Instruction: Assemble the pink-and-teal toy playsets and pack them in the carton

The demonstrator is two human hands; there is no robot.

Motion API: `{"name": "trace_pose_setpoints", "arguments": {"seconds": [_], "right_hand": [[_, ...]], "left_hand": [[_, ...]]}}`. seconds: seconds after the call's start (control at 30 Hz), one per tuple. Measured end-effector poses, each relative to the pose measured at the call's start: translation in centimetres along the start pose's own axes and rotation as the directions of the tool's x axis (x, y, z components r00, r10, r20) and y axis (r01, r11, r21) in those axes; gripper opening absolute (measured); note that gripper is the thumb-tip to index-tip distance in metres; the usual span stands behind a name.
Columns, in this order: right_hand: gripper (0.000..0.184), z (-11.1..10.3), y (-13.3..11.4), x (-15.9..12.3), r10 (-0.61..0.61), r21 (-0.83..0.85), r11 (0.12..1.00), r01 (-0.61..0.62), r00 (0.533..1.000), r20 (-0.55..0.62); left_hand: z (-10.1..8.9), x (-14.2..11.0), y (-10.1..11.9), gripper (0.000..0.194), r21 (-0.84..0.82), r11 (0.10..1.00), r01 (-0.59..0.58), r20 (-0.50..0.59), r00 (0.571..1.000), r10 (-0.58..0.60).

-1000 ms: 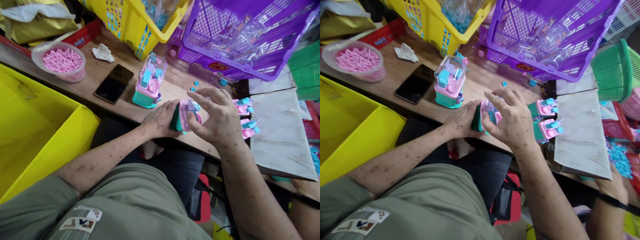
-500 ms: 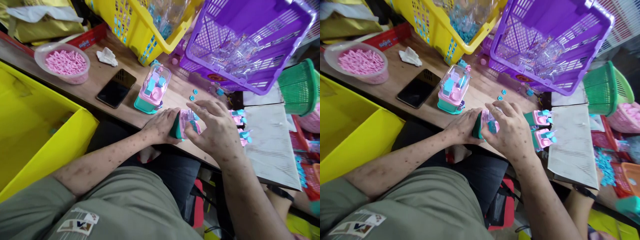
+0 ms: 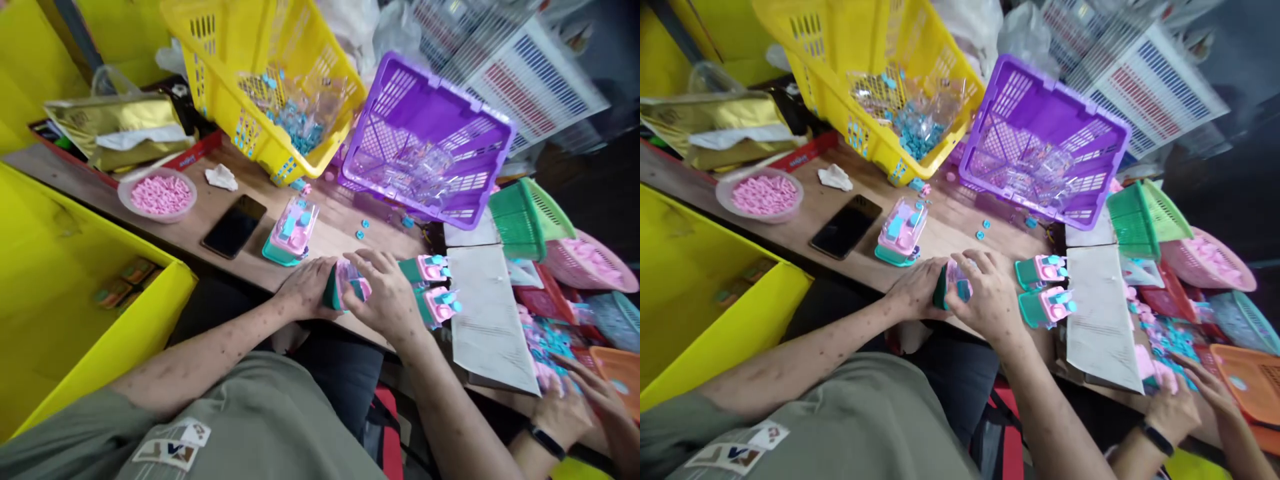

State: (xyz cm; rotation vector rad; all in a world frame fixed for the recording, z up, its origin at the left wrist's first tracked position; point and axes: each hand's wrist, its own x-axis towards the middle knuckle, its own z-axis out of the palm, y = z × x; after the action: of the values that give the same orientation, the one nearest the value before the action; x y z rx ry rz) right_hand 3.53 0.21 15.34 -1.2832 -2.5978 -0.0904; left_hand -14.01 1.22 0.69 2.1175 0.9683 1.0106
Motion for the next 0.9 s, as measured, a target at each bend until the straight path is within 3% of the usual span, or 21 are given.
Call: {"name": "trace_pose_setpoints", "arguments": {"seconds": [0.3, 0.47, 0.57, 0.63, 0.7, 0.77, 0.83, 0.9], "right_hand": [[0.046, 0.8, 0.9, -1.2, 0.076, 0.062, 0.995, -0.081, 0.994, 0.075], [0.052, 1.0, 1.9, -1.8, 0.101, 0.236, 0.964, -0.125, 0.989, 0.11], [0.066, 2.3, 2.4, -3.1, 0.272, 0.422, 0.866, -0.268, 0.961, 0.052], [0.07, 4.1, 2.4, -4.0, 0.465, 0.552, 0.746, -0.374, 0.885, -0.029], [0.072, 6.3, 1.8, -4.2, 0.595, 0.638, 0.651, -0.411, 0.798, -0.093], [0.071, 8.2, 0.6, -3.1, 0.618, 0.675, 0.624, -0.394, 0.777, -0.117], [0.069, 9.2, -0.6, -0.9, 0.592, 0.704, 0.613, -0.358, 0.799, -0.108], [0.07, 8.8, -0.9, 1.6, 0.549, 0.718, 0.614, -0.329, 0.831, -0.089]], "left_hand": [[0.2, -0.1, 0.3, 0.107, -0.016, 1.0, -0.005, -0.029, 1.0, 0.005], [0.5, -0.2, -0.1, 0.112, -0.006, 1.0, 0.011, -0.027, 1.0, -0.012], [0.6, -0.5, -0.6, 0.121, 0.011, 1.0, -0.013, -0.045, 0.999, 0.013], [0.6, -0.9, -0.8, 0.118, 0.034, 0.999, -0.036, -0.115, 0.993, 0.039], [0.4, -1.7, -0.9, 0.1, 0.075, 0.994, -0.074, -0.238, 0.967, 0.09], [0.3, -2.7, -0.9, 0.068, 0.134, 0.977, -0.168, -0.288, 0.937, 0.2], [0.3, -3.4, -0.9, 0.037, 0.182, 0.93, -0.319, -0.16, 0.924, 0.348], [0.4, -3.6, -0.9, 0.03, 0.201, 0.892, -0.404, 0.012, 0.912, 0.41]]}}
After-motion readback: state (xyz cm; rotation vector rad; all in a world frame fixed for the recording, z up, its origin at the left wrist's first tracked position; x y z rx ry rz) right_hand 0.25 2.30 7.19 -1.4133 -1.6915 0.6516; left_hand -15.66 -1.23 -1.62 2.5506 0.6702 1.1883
